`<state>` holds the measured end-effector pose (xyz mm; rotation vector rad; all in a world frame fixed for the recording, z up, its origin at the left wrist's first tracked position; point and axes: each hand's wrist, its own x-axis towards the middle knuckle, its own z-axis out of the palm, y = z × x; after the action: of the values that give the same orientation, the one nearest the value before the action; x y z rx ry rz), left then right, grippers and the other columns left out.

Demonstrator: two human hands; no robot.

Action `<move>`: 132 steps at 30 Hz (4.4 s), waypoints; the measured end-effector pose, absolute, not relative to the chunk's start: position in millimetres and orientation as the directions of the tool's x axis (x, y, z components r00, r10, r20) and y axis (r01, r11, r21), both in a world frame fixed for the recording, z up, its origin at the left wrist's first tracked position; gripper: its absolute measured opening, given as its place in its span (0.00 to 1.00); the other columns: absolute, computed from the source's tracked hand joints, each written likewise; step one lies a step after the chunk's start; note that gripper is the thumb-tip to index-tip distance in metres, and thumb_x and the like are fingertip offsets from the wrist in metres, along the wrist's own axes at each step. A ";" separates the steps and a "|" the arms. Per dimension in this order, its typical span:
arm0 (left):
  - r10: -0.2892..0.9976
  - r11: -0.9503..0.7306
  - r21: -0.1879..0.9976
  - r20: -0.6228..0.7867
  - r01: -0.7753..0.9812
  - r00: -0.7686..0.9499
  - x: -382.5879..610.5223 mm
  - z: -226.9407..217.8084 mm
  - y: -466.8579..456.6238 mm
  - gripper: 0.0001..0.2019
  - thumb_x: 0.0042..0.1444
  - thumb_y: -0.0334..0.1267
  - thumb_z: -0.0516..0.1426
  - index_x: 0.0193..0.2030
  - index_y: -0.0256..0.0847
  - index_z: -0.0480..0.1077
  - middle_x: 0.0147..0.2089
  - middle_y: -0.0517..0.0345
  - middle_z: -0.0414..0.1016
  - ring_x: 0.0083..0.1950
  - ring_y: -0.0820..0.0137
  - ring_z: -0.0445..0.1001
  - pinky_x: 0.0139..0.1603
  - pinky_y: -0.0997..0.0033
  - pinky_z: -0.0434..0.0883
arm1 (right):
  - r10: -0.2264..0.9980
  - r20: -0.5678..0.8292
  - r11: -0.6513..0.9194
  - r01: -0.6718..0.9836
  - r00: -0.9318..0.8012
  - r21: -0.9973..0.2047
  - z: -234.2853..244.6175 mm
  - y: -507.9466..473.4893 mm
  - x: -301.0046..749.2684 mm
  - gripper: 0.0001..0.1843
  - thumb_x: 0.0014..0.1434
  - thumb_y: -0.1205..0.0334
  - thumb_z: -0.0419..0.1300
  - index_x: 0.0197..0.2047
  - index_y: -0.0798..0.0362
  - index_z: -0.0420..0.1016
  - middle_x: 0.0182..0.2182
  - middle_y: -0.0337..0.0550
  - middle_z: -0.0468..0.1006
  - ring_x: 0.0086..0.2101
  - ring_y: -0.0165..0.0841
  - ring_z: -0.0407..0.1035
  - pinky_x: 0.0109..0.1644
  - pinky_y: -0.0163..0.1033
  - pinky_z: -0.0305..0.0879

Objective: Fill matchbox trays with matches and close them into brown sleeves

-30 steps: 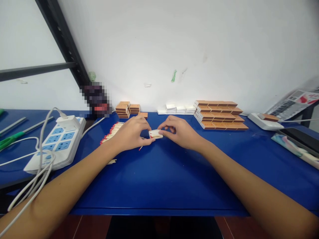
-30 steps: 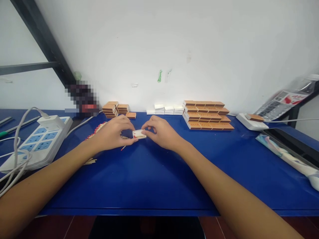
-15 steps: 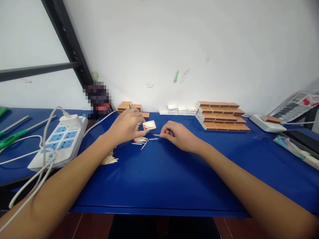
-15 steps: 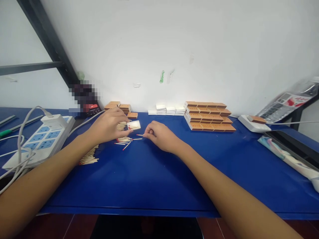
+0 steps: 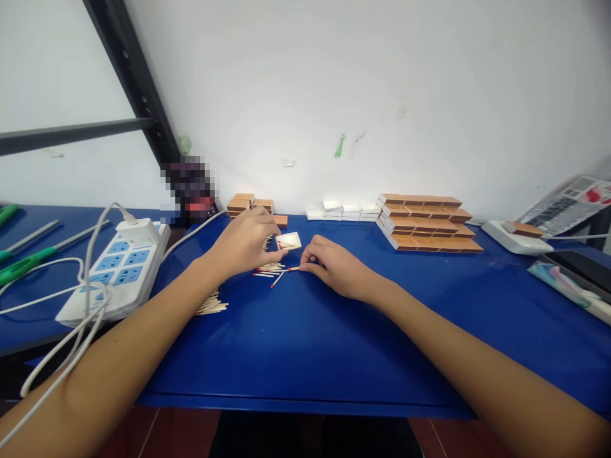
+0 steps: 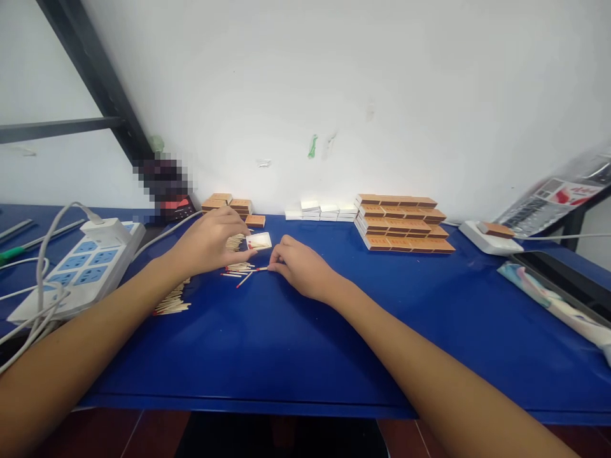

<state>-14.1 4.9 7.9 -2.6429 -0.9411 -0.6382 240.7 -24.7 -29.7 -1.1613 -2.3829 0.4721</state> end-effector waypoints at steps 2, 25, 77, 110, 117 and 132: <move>0.532 -0.759 -0.092 0.483 0.645 0.695 -13.6 8.1 4.4 0.14 0.61 0.46 0.68 0.43 0.36 0.82 0.42 0.46 0.82 0.50 0.53 0.76 0.52 0.54 0.73 | 0.799 0.281 0.598 0.650 -0.532 -0.469 -27.3 -22.5 246.2 0.05 0.71 0.64 0.61 0.41 0.52 0.77 0.42 0.43 0.71 0.39 0.35 0.68 0.47 0.42 0.65; 0.596 -0.679 0.018 0.597 0.734 0.537 -3.7 0.3 0.1 0.11 0.63 0.45 0.66 0.41 0.37 0.82 0.40 0.47 0.84 0.48 0.54 0.77 0.54 0.51 0.73 | 0.693 0.327 0.706 0.512 -0.643 -0.489 -25.5 -49.4 220.6 0.06 0.72 0.64 0.62 0.50 0.49 0.79 0.45 0.44 0.71 0.40 0.34 0.69 0.47 0.41 0.67; 0.640 -0.587 -0.064 0.574 0.807 0.511 -3.3 8.4 -4.0 0.12 0.61 0.45 0.68 0.41 0.36 0.83 0.38 0.46 0.82 0.48 0.52 0.75 0.53 0.52 0.74 | 0.688 0.322 0.709 0.507 -0.651 -0.490 -36.3 -54.8 180.1 0.05 0.71 0.63 0.65 0.41 0.54 0.76 0.43 0.46 0.76 0.41 0.35 0.71 0.46 0.41 0.68; 0.561 -0.706 -0.078 0.545 0.704 0.623 -8.0 5.2 3.0 0.10 0.61 0.42 0.68 0.42 0.36 0.82 0.40 0.49 0.82 0.48 0.56 0.76 0.51 0.56 0.71 | 0.717 0.501 0.686 0.619 -0.484 -0.383 -23.2 -32.6 225.5 0.05 0.73 0.60 0.62 0.42 0.51 0.76 0.36 0.41 0.71 0.36 0.34 0.67 0.42 0.40 0.61; 0.630 -0.624 -0.090 0.530 0.776 0.568 -9.6 11.3 1.8 0.12 0.61 0.43 0.68 0.43 0.35 0.83 0.40 0.47 0.83 0.48 0.54 0.75 0.53 0.54 0.71 | 0.768 0.269 0.635 0.639 -0.581 -0.435 -30.6 -37.3 209.5 0.03 0.71 0.65 0.63 0.42 0.52 0.77 0.39 0.42 0.73 0.38 0.34 0.68 0.44 0.40 0.63; 0.597 -0.665 -0.069 0.548 0.743 0.586 -7.8 9.8 0.3 0.11 0.61 0.43 0.68 0.45 0.38 0.83 0.40 0.47 0.82 0.47 0.54 0.74 0.52 0.54 0.70 | 0.750 0.332 0.656 0.586 -0.571 -0.475 -36.2 -54.1 188.2 0.09 0.70 0.65 0.63 0.37 0.50 0.69 0.38 0.41 0.74 0.36 0.33 0.67 0.39 0.40 0.61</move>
<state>-7.8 0.3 9.8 -2.5266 -1.0979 -0.7138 188.2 -54.1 -36.2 -1.0375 -2.3622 0.4290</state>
